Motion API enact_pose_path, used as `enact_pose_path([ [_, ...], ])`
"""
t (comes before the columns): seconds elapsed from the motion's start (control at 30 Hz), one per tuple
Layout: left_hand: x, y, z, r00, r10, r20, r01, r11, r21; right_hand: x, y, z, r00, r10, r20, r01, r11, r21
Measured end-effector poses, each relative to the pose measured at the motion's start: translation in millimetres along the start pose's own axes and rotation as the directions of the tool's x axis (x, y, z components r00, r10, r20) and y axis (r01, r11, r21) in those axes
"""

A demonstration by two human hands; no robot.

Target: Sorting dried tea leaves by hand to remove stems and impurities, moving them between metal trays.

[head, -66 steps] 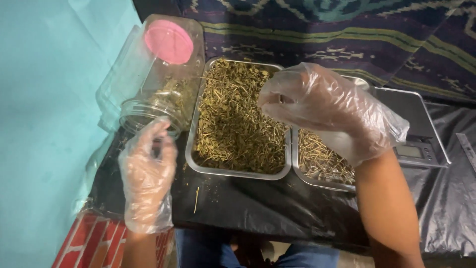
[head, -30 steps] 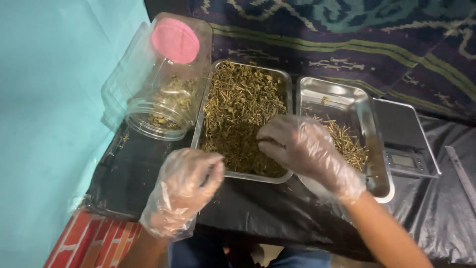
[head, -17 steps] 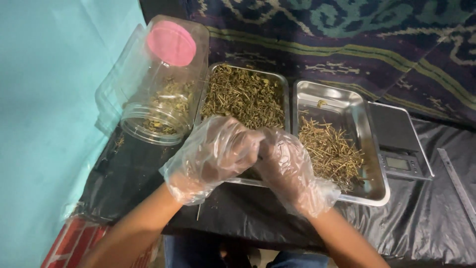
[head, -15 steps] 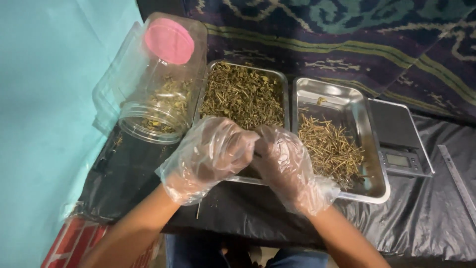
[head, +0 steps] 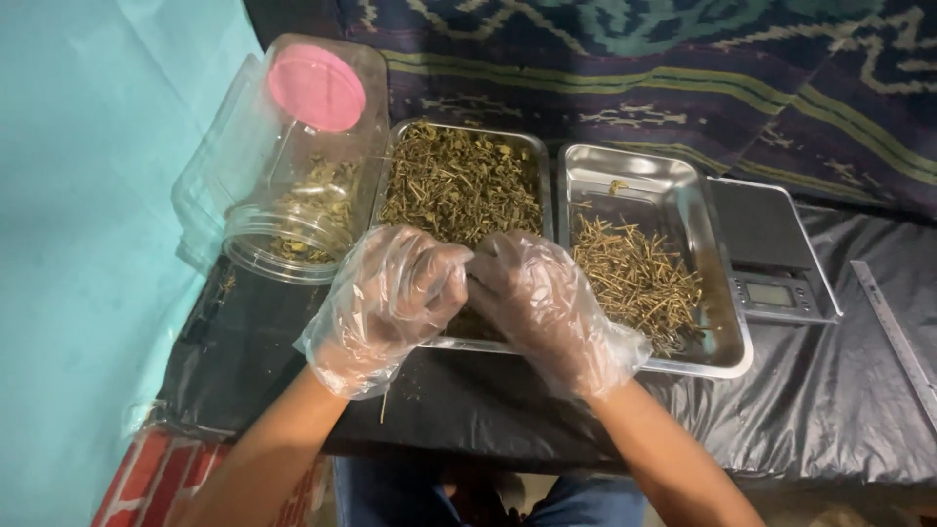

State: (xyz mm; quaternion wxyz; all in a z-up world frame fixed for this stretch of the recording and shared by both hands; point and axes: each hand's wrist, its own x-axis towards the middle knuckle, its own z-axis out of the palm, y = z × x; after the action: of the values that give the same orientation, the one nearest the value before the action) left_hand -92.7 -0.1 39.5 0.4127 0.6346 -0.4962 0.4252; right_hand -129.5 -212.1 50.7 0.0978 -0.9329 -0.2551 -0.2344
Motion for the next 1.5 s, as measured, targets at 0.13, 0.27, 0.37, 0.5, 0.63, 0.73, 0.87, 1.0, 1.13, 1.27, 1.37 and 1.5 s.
enact_pose_path([
  [0.13,-4,4,-3,1.0,-0.011,-0.023,0.009,0.997,-0.072,8,-12,-25,0.982,0.174,-0.071,-0.139,0.927,0.347],
  [0.27,-8,6,10,0.995,-0.067,-0.078,0.052,0.981,-0.188,0,-6,-37,0.96,0.224,-0.166,-0.104,0.84,0.533],
  [0.37,-3,4,21,0.988,-0.112,-0.107,0.081,0.964,-0.255,-1,0,-45,0.967,0.211,-0.146,-0.107,0.848,0.52],
  [0.5,10,39,-4,0.954,-0.266,-0.141,0.249,0.96,-0.127,3,6,-59,0.982,0.165,-0.092,-0.085,0.82,0.566],
  [0.63,-20,56,-42,0.876,-0.435,-0.207,0.463,0.879,0.112,-6,19,-54,0.956,0.187,-0.225,-0.037,0.84,0.542],
  [0.73,-56,46,-72,0.861,-0.463,-0.209,0.508,0.773,0.38,-9,20,-57,0.95,0.107,-0.292,-0.001,0.941,0.339],
  [0.87,-63,21,-79,0.815,-0.528,-0.239,0.578,0.706,0.409,-11,26,-47,0.946,0.182,-0.269,-0.074,0.927,0.368],
  [1.0,-49,12,-78,0.814,-0.53,-0.239,0.577,0.682,0.449,-3,15,-60,0.975,0.167,-0.145,-0.093,0.905,0.415],
  [1.13,-92,7,-75,0.849,-0.475,-0.231,0.506,0.607,0.613,2,10,-52,0.997,0.072,-0.026,-0.061,0.953,0.298],
  [1.27,-114,17,-64,0.908,-0.342,-0.241,0.404,0.571,0.715,4,5,-30,0.996,0.085,0.037,-0.092,0.964,0.249],
  [1.37,-73,23,-47,0.948,-0.266,-0.173,0.317,0.776,0.545,5,2,-24,0.989,0.129,0.066,-0.14,0.972,0.187],
  [1.5,-14,15,-31,0.997,-0.058,-0.048,0.072,0.93,0.36,9,-6,-34,0.972,0.22,0.081,-0.234,0.935,0.267],
])
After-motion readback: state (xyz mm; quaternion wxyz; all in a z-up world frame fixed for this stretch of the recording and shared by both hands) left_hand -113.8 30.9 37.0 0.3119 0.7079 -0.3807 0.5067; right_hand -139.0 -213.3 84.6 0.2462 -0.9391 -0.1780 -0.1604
